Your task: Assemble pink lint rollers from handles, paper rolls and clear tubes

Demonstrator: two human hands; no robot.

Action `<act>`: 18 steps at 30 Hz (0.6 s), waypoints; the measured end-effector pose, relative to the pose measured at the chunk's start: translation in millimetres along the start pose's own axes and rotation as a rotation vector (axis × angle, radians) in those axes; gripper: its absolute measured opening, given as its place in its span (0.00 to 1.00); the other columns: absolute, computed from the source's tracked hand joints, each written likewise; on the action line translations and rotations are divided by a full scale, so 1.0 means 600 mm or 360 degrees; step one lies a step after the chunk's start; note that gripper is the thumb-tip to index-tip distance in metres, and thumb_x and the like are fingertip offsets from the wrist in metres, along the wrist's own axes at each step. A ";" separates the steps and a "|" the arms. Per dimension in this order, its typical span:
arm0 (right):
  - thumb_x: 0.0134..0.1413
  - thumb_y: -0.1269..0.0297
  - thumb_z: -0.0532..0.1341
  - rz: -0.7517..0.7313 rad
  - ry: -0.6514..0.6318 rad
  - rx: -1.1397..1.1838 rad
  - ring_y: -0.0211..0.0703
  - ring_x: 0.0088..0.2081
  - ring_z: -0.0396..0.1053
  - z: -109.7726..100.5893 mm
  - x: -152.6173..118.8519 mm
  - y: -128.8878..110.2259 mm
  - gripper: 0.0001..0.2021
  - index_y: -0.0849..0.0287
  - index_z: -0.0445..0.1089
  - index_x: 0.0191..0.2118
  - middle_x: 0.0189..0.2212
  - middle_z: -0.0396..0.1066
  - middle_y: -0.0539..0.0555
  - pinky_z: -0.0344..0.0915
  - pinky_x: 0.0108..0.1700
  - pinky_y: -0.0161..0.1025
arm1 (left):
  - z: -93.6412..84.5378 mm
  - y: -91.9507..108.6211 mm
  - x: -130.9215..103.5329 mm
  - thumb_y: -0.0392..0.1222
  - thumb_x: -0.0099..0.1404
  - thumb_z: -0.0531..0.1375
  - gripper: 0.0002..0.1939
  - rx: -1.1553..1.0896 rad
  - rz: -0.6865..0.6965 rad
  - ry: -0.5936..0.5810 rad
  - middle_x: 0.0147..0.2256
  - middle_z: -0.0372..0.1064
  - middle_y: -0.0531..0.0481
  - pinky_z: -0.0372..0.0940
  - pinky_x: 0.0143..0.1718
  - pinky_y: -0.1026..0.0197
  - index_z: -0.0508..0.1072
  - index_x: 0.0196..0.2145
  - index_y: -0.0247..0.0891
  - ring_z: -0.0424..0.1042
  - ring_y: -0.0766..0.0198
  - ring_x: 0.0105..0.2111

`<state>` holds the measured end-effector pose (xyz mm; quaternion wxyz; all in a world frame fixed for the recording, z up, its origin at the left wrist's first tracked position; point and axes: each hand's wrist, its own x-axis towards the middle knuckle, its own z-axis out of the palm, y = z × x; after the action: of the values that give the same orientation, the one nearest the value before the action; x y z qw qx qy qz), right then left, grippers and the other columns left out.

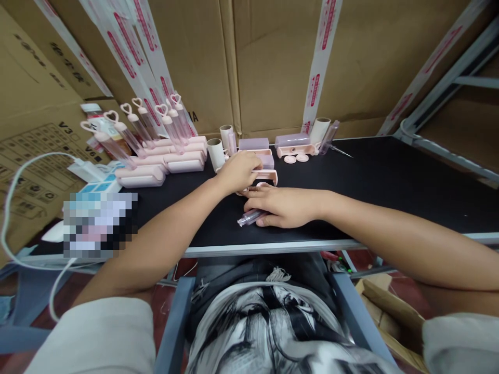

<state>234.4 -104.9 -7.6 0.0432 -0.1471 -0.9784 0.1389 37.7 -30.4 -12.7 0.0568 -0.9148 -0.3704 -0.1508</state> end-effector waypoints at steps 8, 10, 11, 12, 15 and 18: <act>0.71 0.64 0.62 -0.0013 0.0025 0.0081 0.60 0.62 0.70 0.005 0.001 0.011 0.15 0.62 0.74 0.58 0.59 0.73 0.67 0.67 0.62 0.55 | -0.004 0.010 -0.001 0.35 0.69 0.59 0.13 0.0246 -0.0054 -0.0142 0.47 0.80 0.37 0.70 0.53 0.48 0.83 0.45 0.34 0.77 0.46 0.52; 0.71 0.64 0.63 0.0027 0.0038 0.0095 0.58 0.59 0.72 0.004 0.000 0.020 0.15 0.62 0.74 0.58 0.57 0.75 0.66 0.68 0.61 0.54 | -0.008 0.008 -0.005 0.38 0.70 0.60 0.13 0.0218 -0.0117 -0.0160 0.48 0.80 0.38 0.71 0.52 0.49 0.83 0.47 0.34 0.78 0.46 0.52; 0.71 0.63 0.63 0.0058 0.0037 0.0105 0.57 0.57 0.73 0.003 -0.001 0.025 0.15 0.61 0.74 0.58 0.57 0.75 0.66 0.69 0.60 0.54 | -0.012 0.006 -0.007 0.40 0.70 0.61 0.14 0.0182 -0.0136 -0.0166 0.48 0.81 0.38 0.71 0.52 0.49 0.83 0.47 0.34 0.78 0.46 0.52; 0.70 0.63 0.63 0.0087 0.0034 0.0113 0.57 0.56 0.74 0.002 -0.002 0.030 0.15 0.61 0.74 0.58 0.57 0.75 0.66 0.70 0.60 0.54 | -0.016 0.004 -0.009 0.41 0.70 0.61 0.14 0.0136 -0.0143 -0.0163 0.48 0.81 0.39 0.71 0.52 0.50 0.83 0.48 0.35 0.78 0.46 0.51; 0.70 0.62 0.63 0.0127 0.0052 0.0117 0.58 0.58 0.74 -0.001 -0.003 0.042 0.16 0.61 0.74 0.59 0.59 0.74 0.66 0.68 0.63 0.56 | -0.035 -0.003 -0.020 0.37 0.69 0.58 0.15 0.0005 -0.0135 -0.0107 0.49 0.82 0.42 0.70 0.53 0.52 0.82 0.48 0.36 0.79 0.51 0.50; 0.71 0.62 0.62 0.0115 0.0084 0.0119 0.58 0.62 0.73 -0.003 -0.005 0.048 0.17 0.60 0.74 0.60 0.63 0.73 0.66 0.66 0.67 0.56 | -0.063 -0.007 -0.036 0.33 0.65 0.57 0.19 -0.0048 -0.0236 -0.0099 0.43 0.83 0.46 0.69 0.46 0.56 0.81 0.51 0.37 0.79 0.55 0.42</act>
<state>245.2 -79.0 -14.4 0.0694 -0.1841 -0.9651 0.1730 11.3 -49.6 16.5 0.0201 -0.8898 -0.4365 -0.1317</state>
